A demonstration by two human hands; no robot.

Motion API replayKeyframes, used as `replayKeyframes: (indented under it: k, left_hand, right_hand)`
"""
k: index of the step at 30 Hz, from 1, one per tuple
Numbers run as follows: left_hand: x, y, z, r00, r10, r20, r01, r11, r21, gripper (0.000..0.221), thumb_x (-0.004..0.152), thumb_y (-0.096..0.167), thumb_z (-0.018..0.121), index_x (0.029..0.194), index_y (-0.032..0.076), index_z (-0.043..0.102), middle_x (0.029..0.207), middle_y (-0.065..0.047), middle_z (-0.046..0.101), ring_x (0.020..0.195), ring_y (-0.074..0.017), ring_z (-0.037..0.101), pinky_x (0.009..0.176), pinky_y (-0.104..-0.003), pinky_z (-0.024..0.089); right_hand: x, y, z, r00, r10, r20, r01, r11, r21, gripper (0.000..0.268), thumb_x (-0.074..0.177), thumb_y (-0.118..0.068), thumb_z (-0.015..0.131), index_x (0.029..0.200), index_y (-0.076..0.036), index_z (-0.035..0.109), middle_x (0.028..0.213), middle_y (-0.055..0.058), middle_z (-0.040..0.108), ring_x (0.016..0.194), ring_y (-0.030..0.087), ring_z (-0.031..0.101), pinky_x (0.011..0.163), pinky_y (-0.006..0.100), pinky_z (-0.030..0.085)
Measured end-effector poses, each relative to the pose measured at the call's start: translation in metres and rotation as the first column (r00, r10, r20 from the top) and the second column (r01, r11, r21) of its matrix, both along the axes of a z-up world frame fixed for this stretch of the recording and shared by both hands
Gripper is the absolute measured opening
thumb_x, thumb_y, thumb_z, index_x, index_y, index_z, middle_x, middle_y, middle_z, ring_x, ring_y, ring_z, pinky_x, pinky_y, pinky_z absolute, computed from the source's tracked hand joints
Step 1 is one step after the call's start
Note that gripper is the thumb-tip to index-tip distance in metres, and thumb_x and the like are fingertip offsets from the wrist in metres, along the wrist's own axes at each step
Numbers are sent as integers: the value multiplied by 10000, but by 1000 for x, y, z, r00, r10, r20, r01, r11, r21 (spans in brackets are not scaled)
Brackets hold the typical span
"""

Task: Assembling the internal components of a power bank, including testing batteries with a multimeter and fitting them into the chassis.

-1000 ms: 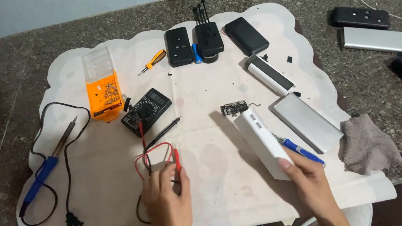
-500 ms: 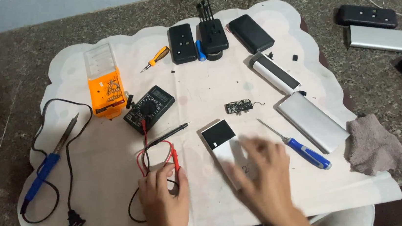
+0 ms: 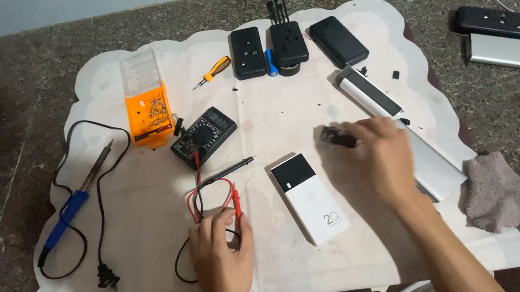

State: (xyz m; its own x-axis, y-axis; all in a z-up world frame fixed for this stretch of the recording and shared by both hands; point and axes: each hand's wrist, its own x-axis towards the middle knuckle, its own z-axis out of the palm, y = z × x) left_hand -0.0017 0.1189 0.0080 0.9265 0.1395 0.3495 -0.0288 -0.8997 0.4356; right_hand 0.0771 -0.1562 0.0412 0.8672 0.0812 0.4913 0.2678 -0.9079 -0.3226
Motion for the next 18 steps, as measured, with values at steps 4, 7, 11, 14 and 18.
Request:
replayKeyframes:
  k: [4, 7, 11, 14, 18]
  left_hand:
    - [-1, -3, 3, 994, -25, 110, 27, 1000, -16, 204, 817, 150, 773, 1001, 111, 694, 938, -20, 672, 880, -247, 595, 791, -390, 507]
    - [0, -4, 4, 993, -11, 115, 11, 1000, -4, 208, 824, 148, 768, 1013, 118, 689, 949, -7, 664, 880, -243, 594, 819, -391, 509]
    - [-1, -4, 3, 997, -11, 79, 10, 1000, 4, 209, 821, 147, 773, 1010, 118, 690, 951, -18, 676, 894, -244, 600, 813, -400, 507]
    - [-1, -4, 2, 993, -18, 120, 17, 1000, 10, 217, 813, 131, 776, 1011, 113, 688, 947, -22, 674, 878, -250, 599, 808, -399, 503]
    - [-2, -5, 2, 990, -18, 139, 16, 1000, 15, 208, 831, 146, 764, 1020, 120, 683, 968, -3, 678, 889, -232, 599, 843, -385, 500]
  right_hand:
    - [-22, -39, 4, 979, -192, -62, 199, 970, 140, 472, 748, -97, 872, 1201, -12, 768, 1055, 181, 708, 867, 276, 637, 721, 389, 505]
    - [-34, -73, 0, 943, -332, -25, 328, 913, 243, 440, 834, -12, 882, 1235, 90, 733, 1087, 259, 718, 926, 308, 680, 687, 384, 572]
    - [-43, -100, -21, 871, -490, -39, 482, 835, 265, 419, 933, -92, 935, 1238, 132, 756, 976, 212, 707, 765, 240, 620, 649, 336, 517]
    - [-40, -112, -39, 857, -512, -55, 506, 818, 274, 399, 967, -120, 929, 1223, 135, 761, 933, 205, 719, 723, 233, 622, 632, 330, 504]
    - [-40, -112, -51, 845, -531, -61, 530, 819, 220, 234, 994, -96, 899, 1152, 53, 811, 923, 186, 698, 699, 222, 581, 607, 333, 469]
